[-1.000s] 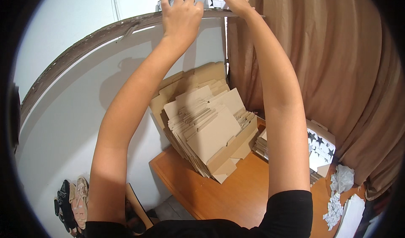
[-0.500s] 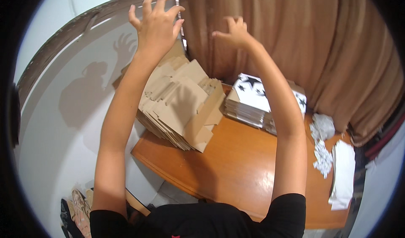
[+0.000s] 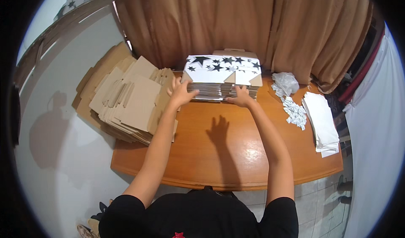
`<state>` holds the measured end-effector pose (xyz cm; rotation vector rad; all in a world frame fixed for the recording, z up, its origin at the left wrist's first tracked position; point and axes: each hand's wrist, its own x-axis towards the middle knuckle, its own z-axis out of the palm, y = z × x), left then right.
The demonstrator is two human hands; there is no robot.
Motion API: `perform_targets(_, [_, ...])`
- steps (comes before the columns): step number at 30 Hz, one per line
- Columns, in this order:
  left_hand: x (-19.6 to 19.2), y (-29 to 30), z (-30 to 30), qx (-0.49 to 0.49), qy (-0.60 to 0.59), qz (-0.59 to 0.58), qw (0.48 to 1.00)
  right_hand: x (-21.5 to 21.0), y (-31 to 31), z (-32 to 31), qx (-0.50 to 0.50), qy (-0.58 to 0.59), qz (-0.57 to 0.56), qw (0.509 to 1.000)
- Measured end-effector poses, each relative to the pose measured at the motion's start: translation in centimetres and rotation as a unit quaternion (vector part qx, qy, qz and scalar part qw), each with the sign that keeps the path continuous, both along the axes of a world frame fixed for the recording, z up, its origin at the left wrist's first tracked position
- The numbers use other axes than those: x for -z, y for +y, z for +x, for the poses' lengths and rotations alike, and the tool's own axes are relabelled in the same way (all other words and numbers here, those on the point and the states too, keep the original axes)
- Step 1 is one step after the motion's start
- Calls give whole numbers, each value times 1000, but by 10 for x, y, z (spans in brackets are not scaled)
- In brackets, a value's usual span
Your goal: Folding a cardboard shoe box and packing a pair of shoes into it with tissue paper.
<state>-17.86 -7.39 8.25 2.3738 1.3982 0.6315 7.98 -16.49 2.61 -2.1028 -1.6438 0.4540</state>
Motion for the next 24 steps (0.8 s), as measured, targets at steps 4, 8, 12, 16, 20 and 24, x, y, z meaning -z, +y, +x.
perform_targets(4, [39,-8,38,84,49,-140,985,16,-6,28,44,-26,-25,998])
perform_targets(8, [59,-7,71,113,67,-184,974,29,12,65,83,-13,13,996])
perform_targets(12, [79,-3,116,135,66,-182,972,61,37,122,135,65,83,985])
perform_targets(16, [93,0,140,126,93,-154,976,75,68,123,307,141,179,924])
perform_targets(20, [98,12,156,107,146,-100,978,53,90,120,298,555,187,754])
perform_targets(24, [97,23,164,99,146,-98,979,23,98,108,369,593,133,703])
